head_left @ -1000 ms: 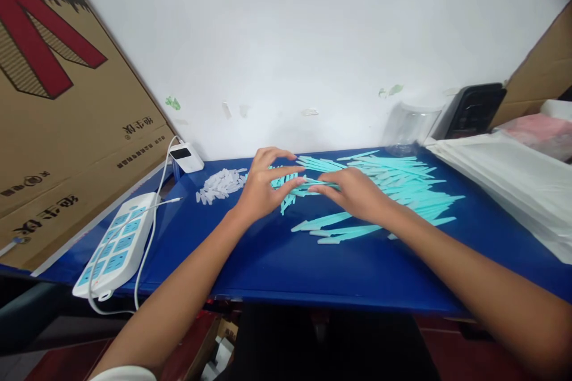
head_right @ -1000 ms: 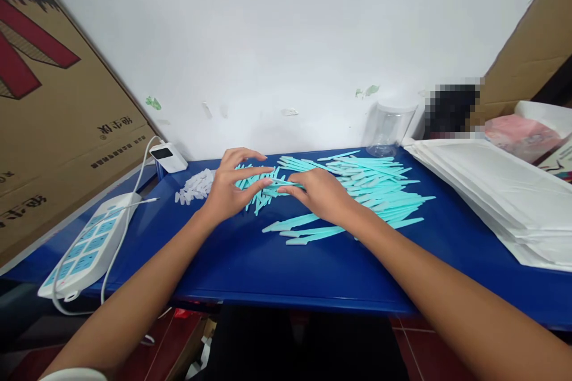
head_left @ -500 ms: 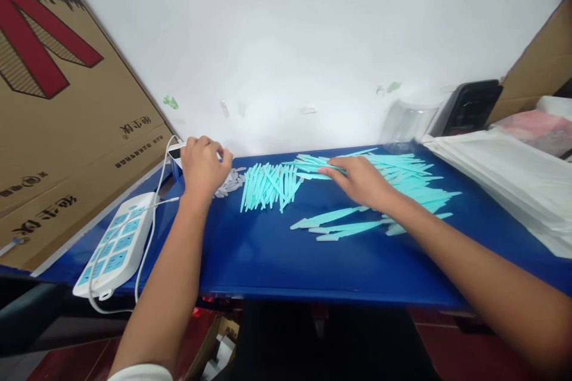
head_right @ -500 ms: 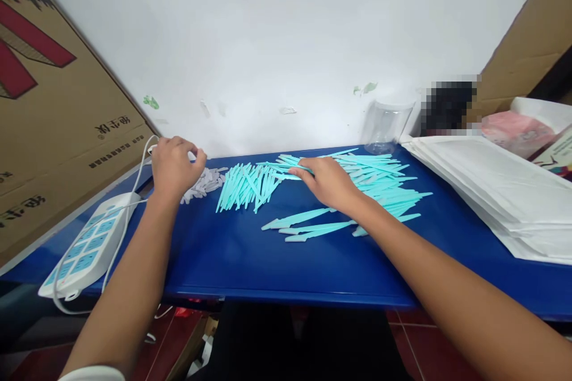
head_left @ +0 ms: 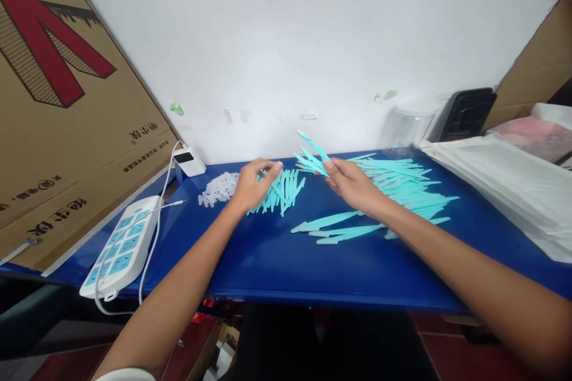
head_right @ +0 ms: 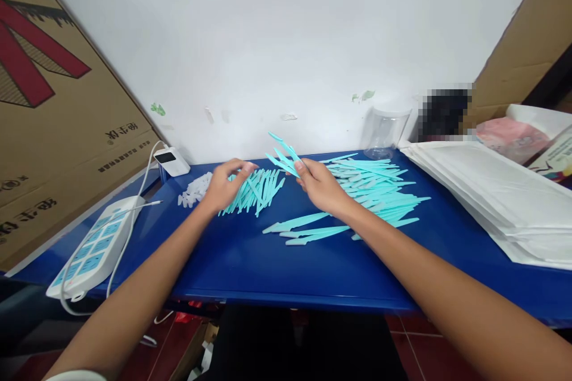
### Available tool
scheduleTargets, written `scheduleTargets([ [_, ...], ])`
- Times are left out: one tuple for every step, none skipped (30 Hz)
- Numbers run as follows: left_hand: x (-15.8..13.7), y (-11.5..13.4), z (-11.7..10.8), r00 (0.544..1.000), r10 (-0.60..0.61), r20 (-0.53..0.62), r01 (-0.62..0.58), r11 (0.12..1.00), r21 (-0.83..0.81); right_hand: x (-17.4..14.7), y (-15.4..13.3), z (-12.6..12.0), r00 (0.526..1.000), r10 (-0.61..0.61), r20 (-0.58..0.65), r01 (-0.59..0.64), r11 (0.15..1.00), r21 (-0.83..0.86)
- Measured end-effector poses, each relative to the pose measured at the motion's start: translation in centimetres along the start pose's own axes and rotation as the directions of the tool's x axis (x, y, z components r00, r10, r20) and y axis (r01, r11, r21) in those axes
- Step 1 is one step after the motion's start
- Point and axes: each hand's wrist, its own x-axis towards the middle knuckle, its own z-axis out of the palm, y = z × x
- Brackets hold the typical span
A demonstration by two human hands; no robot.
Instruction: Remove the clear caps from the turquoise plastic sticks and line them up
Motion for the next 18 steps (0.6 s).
scheduleTargets([
  [-0.5, 1.3, 1.2, 0.998, 0.035, 0.049, -0.029, 0.993, -0.111, -0.2, -0.2, 0.5, 1.000, -0.009, 0.019, 0.008, 0.998, 0.063],
  [-1.0, 2.4, 2.3, 0.992, 0.078, 0.098, -0.056, 0.977, -0.208, -0.5, -0.3, 1.0, 0.999, -0.030, 0.041, 0.025, 0.993, 0.117],
  [-1.5, 3.4, 3.3, 0.986, 0.117, 0.123, -0.076, 0.952, -0.297, -0.8, -0.4, 1.6, 0.996, -0.059, 0.068, 0.048, 0.987, 0.155],
  [-1.9, 4.2, 4.0, 0.980, 0.133, 0.150, -0.069, 0.925, -0.373, -1.1, -0.5, 2.2, 0.992, -0.092, 0.090, 0.075, 0.982, 0.176],
  [-2.3, 4.9, 4.5, 0.977, 0.132, 0.166, -0.047, 0.899, -0.436, -1.5, -0.7, 2.8, 0.986, -0.122, 0.110, 0.100, 0.978, 0.182],
  [-2.6, 5.3, 4.9, 0.977, 0.120, 0.178, -0.019, 0.874, -0.486, -1.8, -0.8, 3.3, 0.981, -0.142, 0.132, 0.119, 0.978, 0.172],
  [-2.8, 5.6, 5.0, 0.978, 0.102, 0.184, 0.009, 0.853, -0.521, -2.2, -1.0, 3.7, 0.976, -0.156, 0.154, 0.133, 0.980, 0.150],
  [-3.0, 5.9, 5.1, 0.980, 0.081, 0.184, 0.033, 0.838, -0.545, -2.5, -1.2, 4.0, 0.970, -0.165, 0.178, 0.146, 0.983, 0.115],
  [-3.1, 6.0, 5.1, 0.980, 0.061, 0.189, 0.056, 0.828, -0.558, -2.7, -1.3, 4.3, 0.963, -0.174, 0.206, 0.162, 0.984, 0.075],
  [-3.2, 6.1, 5.0, 0.979, 0.042, 0.201, 0.080, 0.823, -0.563, -2.9, -1.5, 4.4, 0.954, -0.185, 0.235, 0.181, 0.983, 0.036],
  [-3.2, 6.2, 4.9, 0.976, 0.023, 0.217, 0.105, 0.822, -0.560, -3.0, -1.7, 4.5, 0.944, -0.196, 0.265, 0.202, 0.979, 0.002],
  [-3.2, 6.3, 4.8, 0.973, 0.007, 0.230, 0.124, 0.825, -0.552, -3.1, -1.8, 4.5, 0.935, -0.207, 0.290, 0.224, 0.974, -0.028],
  [-3.2, 6.3, 4.6, 0.972, 0.001, 0.235, 0.129, 0.831, -0.541, -3.1, -1.8, 4.4, 0.926, -0.218, 0.307, 0.248, 0.967, -0.062],
  [-3.0, 6.4, 4.5, 0.975, 0.006, 0.222, 0.116, 0.838, -0.533, -3.1, -1.8, 4.3, 0.919, -0.233, 0.318, 0.278, 0.955, -0.103],
  [-2.8, 6.4, 4.4, 0.981, 0.017, 0.193, 0.089, 0.846, -0.526, -3.0, -1.7, 4.2, 0.913, -0.257, 0.317, 0.316, 0.936, -0.153],
  [-2.6, 6.3, 4.3, 0.988, 0.027, 0.151, 0.057, 0.850, -0.523, -2.8, -1.5, 4.1, 0.909, -0.283, 0.307, 0.355, 0.911, -0.209],
  [-2.3, 6.2, 4.1, 0.994, 0.027, 0.108, 0.033, 0.852, -0.522, -2.6, -1.2, 3.9, 0.905, -0.310, 0.291, 0.388, 0.882, -0.267],
  [-2.1, 6.0, 4.0, 0.997, 0.017, 0.070, 0.022, 0.851, -0.525, -2.3, -0.9, 3.6, 0.904, -0.333, 0.268, 0.410, 0.854, -0.322],
])
